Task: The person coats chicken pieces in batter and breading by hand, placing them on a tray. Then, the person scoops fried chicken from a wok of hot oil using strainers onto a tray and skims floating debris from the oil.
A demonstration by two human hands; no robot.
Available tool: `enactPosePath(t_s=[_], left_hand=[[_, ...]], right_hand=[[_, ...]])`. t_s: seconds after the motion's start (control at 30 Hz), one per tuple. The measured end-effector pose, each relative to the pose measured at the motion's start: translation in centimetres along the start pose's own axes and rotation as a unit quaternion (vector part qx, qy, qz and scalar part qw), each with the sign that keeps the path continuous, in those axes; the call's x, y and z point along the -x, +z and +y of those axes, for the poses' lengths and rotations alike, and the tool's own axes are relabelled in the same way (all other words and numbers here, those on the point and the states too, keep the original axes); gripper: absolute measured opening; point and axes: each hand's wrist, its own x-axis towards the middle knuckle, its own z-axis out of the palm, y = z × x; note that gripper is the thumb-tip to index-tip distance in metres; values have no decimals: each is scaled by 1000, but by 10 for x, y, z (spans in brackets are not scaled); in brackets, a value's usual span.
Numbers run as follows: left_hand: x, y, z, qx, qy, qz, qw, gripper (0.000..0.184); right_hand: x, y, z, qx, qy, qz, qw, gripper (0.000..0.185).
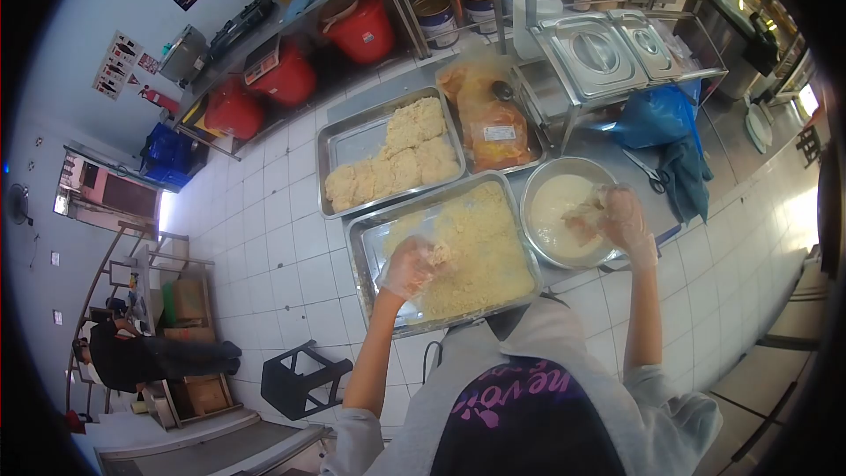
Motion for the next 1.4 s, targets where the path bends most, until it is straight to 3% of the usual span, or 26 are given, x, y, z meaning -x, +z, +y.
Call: enactPosePath(t_s=[0.03, 0.07, 0.13, 0.23, 0.37, 0.43, 0.47, 0.53, 0.67, 0.73, 0.77, 0.87, 0.93, 0.97, 1.0, 1.03, 1.17, 1.27, 1.33, 1.4], left_hand=[[6, -2, 11, -154, 5, 39, 987, 38], [9, -1, 7, -155, 3, 41, 987, 38], [15, 3, 4, 99, 160, 98, 977, 38], [22, -7, 15, 19, 182, 129, 975, 31], [4, -31, 19, -110, 121, 148, 975, 28], [-3, -47, 15, -19, -53, 134, 989, 26], [-7, -54, 12, -19, -52, 133, 990, 26], [-24, -73, 33, -13, 48, 129, 990, 25], [-95, -136, 9, 15, 51, 63, 997, 22], [-137, -159, 15, -198, 125, 73, 969, 21], [-153, -169, 15, -200, 131, 72, 968, 21], [-210, -198, 4, -144, 126, 13, 982, 19], [-248, -215, -16, 115, 101, -57, 987, 28], [-265, -224, -17, 113, 111, -63, 985, 28], [-274, -229, -11, -122, 53, -39, 990, 39], [-287, -234, -15, -349, -7, -7, 937, 51], [-335, -234, -67, -448, -20, 31, 893, 52], [-323, -228, -49, -454, -26, 45, 889, 57], [-321, -232, -35, -489, -58, -23, 870, 55], [-285, -227, 19, -496, -44, -38, 866, 53]], right_hand=[[-3, -6, -4, 0, -2, 1, 1000, 26], [-5, -11, -8, -35, 6, -15, 999, 24], [-3, -9, -12, -71, 15, -32, 997, 22], [-6, -8, -10, -15, -21, 21, 999, 20], [-11, -16, -15, -12, 20, -17, 1000, 22], [-8, -13, -14, 2, 17, -25, 1000, 25], [-5, -5, -6, 41, 14, -4, 999, 27], [-5, -2, 2, 82, 9, 26, 996, 30], [-5, -3, -6, 80, 30, -2, 996, 34], [-10, -8, -19, 92, 45, 0, 995, 32], [-13, -11, -27, 70, 70, -18, 995, 30], [-17, -10, -33, 38, 117, -27, 992, 25], [-17, -4, -34, 29, 141, -18, 989, 22], [-16, -3, -34, 24, 159, -36, 986, 21], [-17, -3, -36, 21, 175, -57, 983, 20], [-20, -6, -40, 26, 177, -50, 983, 20], [-24, 0, -44, 13, 194, -65, 979, 19], [-29, 0, -44, 22, 208, -66, 976, 20], [-30, -1, -48, 27, 216, -80, 973, 21], [-30, -2, -50, 32, 192, 14, 981, 21]])
